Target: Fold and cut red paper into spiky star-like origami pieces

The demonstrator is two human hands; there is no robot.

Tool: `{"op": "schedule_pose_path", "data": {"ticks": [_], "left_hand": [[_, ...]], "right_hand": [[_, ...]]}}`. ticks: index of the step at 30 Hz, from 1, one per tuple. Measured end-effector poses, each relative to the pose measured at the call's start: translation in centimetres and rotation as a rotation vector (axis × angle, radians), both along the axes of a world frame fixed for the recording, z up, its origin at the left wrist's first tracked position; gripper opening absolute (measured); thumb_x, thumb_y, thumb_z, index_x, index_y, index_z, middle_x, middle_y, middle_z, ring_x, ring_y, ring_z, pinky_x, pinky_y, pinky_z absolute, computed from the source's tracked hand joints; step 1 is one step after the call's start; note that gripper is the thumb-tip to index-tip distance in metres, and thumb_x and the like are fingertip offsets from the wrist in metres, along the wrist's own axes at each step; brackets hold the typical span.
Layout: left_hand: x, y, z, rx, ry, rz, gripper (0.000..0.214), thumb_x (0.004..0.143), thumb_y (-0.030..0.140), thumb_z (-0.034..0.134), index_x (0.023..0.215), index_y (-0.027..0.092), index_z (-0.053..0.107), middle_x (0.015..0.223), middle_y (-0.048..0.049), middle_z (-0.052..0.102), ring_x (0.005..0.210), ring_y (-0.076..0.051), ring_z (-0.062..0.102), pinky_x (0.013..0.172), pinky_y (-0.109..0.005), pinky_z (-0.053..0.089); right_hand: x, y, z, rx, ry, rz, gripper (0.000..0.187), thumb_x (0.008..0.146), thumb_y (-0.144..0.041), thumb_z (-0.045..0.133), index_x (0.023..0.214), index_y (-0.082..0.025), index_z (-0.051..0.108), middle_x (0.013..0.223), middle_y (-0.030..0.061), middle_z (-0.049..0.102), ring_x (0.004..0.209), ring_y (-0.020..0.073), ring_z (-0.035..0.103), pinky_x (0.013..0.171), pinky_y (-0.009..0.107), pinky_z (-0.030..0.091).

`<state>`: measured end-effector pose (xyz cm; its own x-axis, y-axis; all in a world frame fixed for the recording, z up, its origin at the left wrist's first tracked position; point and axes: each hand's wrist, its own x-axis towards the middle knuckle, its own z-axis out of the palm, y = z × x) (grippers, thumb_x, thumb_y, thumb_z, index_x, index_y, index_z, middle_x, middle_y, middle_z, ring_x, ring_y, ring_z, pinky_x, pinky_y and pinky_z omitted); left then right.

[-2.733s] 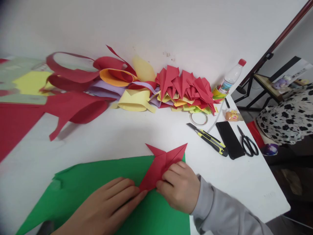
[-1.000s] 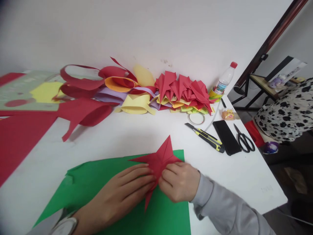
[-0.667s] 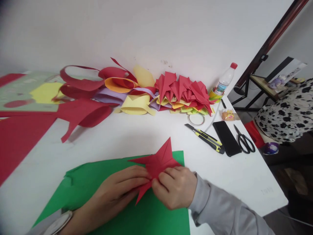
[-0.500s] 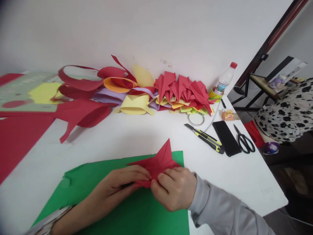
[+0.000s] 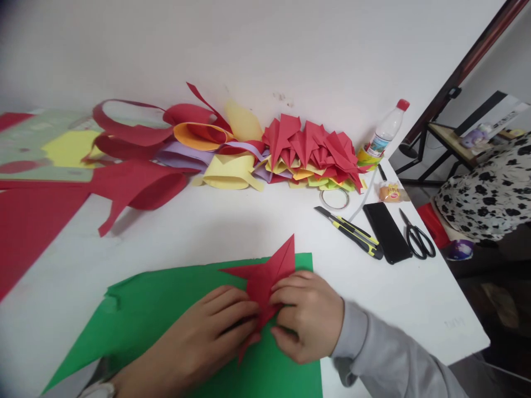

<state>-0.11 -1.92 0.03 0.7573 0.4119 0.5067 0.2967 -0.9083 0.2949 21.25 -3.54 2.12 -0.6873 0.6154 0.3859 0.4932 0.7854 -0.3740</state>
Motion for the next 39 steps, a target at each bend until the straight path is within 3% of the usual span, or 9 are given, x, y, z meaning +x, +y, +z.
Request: {"op": "schedule_pose_path", "data": {"ticks": [6,10,13,19,23,28,32,36,39], "left_hand": [[0.6,-2.0,0.0,0.118,-0.044,0.155,0.027,0.098,0.018,0.044,0.087,0.014,0.068,0.083,-0.0055,0.073,0.075,-0.020,0.062,0.069,-0.034,0.052],[-0.5,-2.3,0.8,0.146,0.036,0.022,0.036,0.097,0.008,0.032,0.101,0.013,0.068,0.103,-0.0077,0.075,0.092,-0.019,0.067,0.079,-0.029,0.054],[-0.8,-2.5,1.1,0.124,0.132,-0.077,0.035,0.095,0.009,0.035,0.113,0.011,0.064,0.114,-0.0087,0.073,0.101,-0.020,0.067,0.085,-0.026,0.054],[-0.5,-2.3,0.9,0.091,0.145,-0.096,0.032,0.096,0.017,0.039,0.115,0.015,0.065,0.121,-0.0066,0.071,0.113,-0.020,0.062,0.100,-0.031,0.048],[-1.7,-0.7,0.8,0.085,0.078,0.149,0.032,0.098,0.028,0.042,0.106,0.017,0.071,0.110,-0.0056,0.075,0.109,-0.024,0.065,0.104,-0.041,0.044],[-3.1,1.3,1.5,0.099,0.228,0.018,0.031,0.096,0.031,0.047,0.114,0.017,0.067,0.120,-0.0039,0.072,0.105,-0.022,0.067,0.090,-0.037,0.051],[-2.4,0.7,1.2,0.108,0.221,0.052,0.034,0.093,0.040,0.052,0.114,0.018,0.068,0.119,-0.0049,0.072,0.105,-0.023,0.067,0.089,-0.037,0.049],[-1.6,-0.6,0.4,0.189,0.174,0.130,0.038,0.095,0.039,0.047,0.112,0.012,0.068,0.117,-0.0107,0.072,0.101,-0.026,0.068,0.085,-0.038,0.048],[-1.7,-1.0,0.2,0.196,0.141,0.146,0.035,0.098,0.029,0.042,0.110,0.011,0.069,0.114,-0.0091,0.074,0.098,-0.024,0.069,0.086,-0.037,0.048]], "right_hand": [[-0.1,0.2,-0.2,0.163,-0.100,-0.058,0.019,0.091,-0.017,0.050,0.083,-0.017,0.067,0.096,0.0059,0.072,0.100,0.0204,0.062,0.092,0.037,0.047],[0.5,1.1,-0.6,0.317,-0.141,-0.163,0.023,0.096,-0.016,0.047,0.087,-0.019,0.068,0.098,0.0048,0.072,0.105,0.0215,0.060,0.094,0.040,0.045],[1.1,1.7,-0.5,0.366,-0.122,-0.207,0.025,0.097,-0.016,0.045,0.091,-0.019,0.068,0.101,0.0078,0.071,0.107,0.0237,0.059,0.091,0.042,0.047],[0.8,1.3,-0.2,0.214,-0.035,-0.141,0.014,0.091,-0.016,0.054,0.094,-0.014,0.067,0.092,0.0092,0.071,0.092,0.0223,0.062,0.075,0.037,0.050],[0.8,1.4,-0.4,0.176,-0.080,-0.103,0.012,0.092,-0.022,0.057,0.093,-0.015,0.067,0.098,0.0085,0.072,0.098,0.0222,0.062,0.084,0.039,0.049],[0.5,0.6,0.1,0.170,-0.060,-0.112,0.017,0.093,-0.027,0.055,0.097,-0.014,0.066,0.097,0.0106,0.071,0.096,0.0240,0.061,0.080,0.040,0.048],[-0.3,-0.5,0.3,0.057,-0.082,-0.099,0.030,0.091,-0.037,0.056,0.104,-0.011,0.064,0.091,0.0115,0.069,0.084,0.0238,0.060,0.070,0.039,0.047],[-0.1,-0.3,0.5,0.029,-0.121,-0.097,0.018,0.089,-0.023,0.055,0.100,-0.013,0.065,0.092,0.0097,0.070,0.082,0.0228,0.058,0.069,0.039,0.045],[0.3,0.3,0.8,0.091,-0.126,-0.102,0.017,0.087,-0.013,0.053,0.098,-0.013,0.065,0.093,0.0091,0.071,0.086,0.0224,0.059,0.070,0.039,0.045]]}}
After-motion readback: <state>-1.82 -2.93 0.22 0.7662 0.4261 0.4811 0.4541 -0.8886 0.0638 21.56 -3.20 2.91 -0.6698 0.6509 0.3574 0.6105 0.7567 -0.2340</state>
